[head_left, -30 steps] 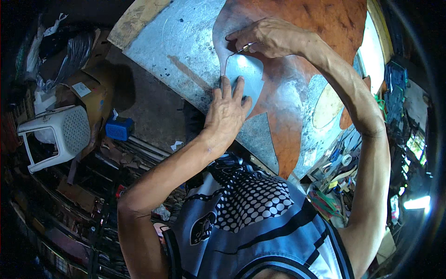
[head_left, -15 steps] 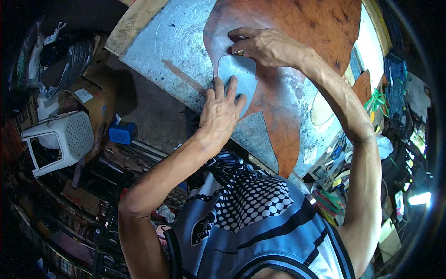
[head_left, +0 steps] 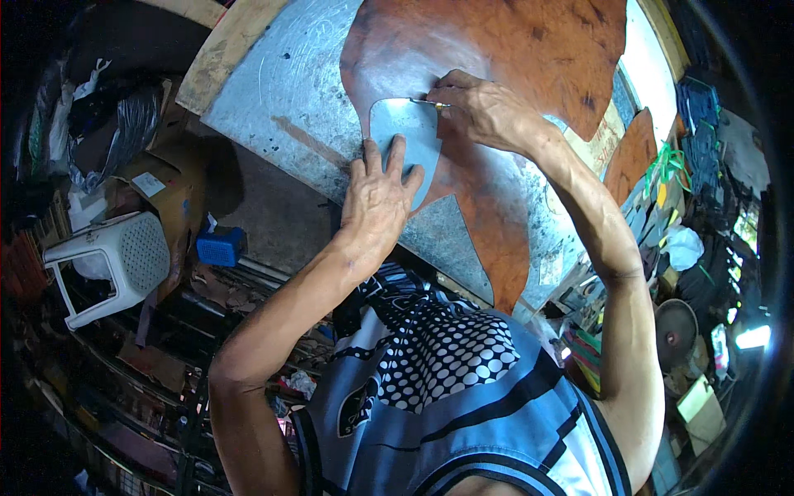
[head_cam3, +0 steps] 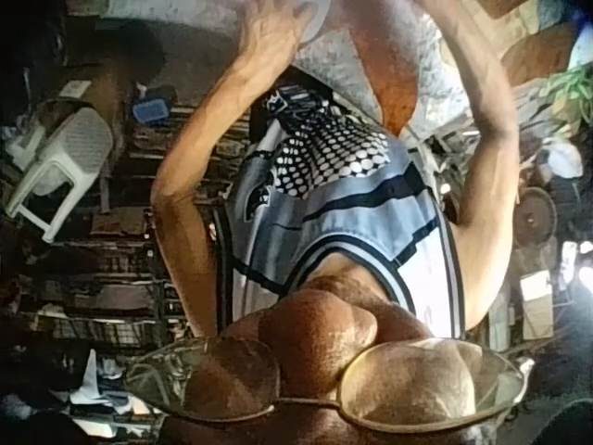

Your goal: Cutting out patterns from a large sheet of leather using a utility knife.

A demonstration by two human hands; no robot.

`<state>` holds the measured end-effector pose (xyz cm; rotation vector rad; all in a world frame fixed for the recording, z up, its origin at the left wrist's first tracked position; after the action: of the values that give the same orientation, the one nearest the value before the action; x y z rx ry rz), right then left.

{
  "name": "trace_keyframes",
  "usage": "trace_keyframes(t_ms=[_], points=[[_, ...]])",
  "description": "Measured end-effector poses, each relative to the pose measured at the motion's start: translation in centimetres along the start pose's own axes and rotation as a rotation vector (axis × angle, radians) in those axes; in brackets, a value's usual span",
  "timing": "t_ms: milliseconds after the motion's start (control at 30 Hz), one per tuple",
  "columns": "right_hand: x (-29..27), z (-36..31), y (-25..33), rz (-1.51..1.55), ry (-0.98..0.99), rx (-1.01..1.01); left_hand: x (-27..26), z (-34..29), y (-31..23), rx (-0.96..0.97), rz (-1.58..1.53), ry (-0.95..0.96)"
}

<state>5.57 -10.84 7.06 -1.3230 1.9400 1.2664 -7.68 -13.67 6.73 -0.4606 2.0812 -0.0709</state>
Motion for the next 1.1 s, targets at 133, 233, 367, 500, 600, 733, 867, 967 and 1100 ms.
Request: trace_keyframes(t_ms=[133, 233, 367, 500, 600, 733, 867, 967, 1100], points=[[-0.4, -1.1, -0.1, 0.034, -0.076, 0.039, -0.1, 0.0, 0.1, -0.01, -0.021, -0.003], [0.0, -1.8, -0.7, 0.04, -0.12, 0.053, 0.2, 0.2, -0.1, 0.005, 0.094, -0.003], [0.0, -2.4, -0.7, 0.074, -0.174, 0.039, 0.2, 0.2, -0.1, 0.013, 0.099, -0.007], [0.7, -2.9, -1.1, 0.14, -0.103, 0.117, 0.2, 0.4, -0.1, 0.019, 0.07, 0.024], [1.2, -3.1, -1.2, 0.168, -0.131, 0.132, 0.4, 0.4, -0.1, 0.019, 0.081, 0.032], [1.6, -3.8, -0.9, 0.233, -0.194, 0.154, 0.5, 0.5, -0.1, 0.022, 0.09, -0.004], [2.3, -4.3, -0.5, 0.326, -0.247, 0.206, 0.3, 0.5, -0.3, 0.037, 0.106, 0.011], [2.1, -4.6, 0.0, 0.386, -0.337, 0.247, 0.3, 0.6, -0.3, 0.044, 0.131, 0.032], [3.2, -5.6, 0.0, 0.487, -0.396, 0.349, 0.0, 1.0, -0.5, 0.064, 0.133, 0.03]])
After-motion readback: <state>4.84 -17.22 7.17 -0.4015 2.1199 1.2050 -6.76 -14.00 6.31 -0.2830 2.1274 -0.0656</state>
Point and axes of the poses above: each hand's wrist, its own z-axis towards the middle knuckle, its own x-axis out of the palm, y = z × x, the point moved 10 cm from there along z, towards the middle knuckle, and after that the axes turned 8 degrees about y, right-handed, at the moved point
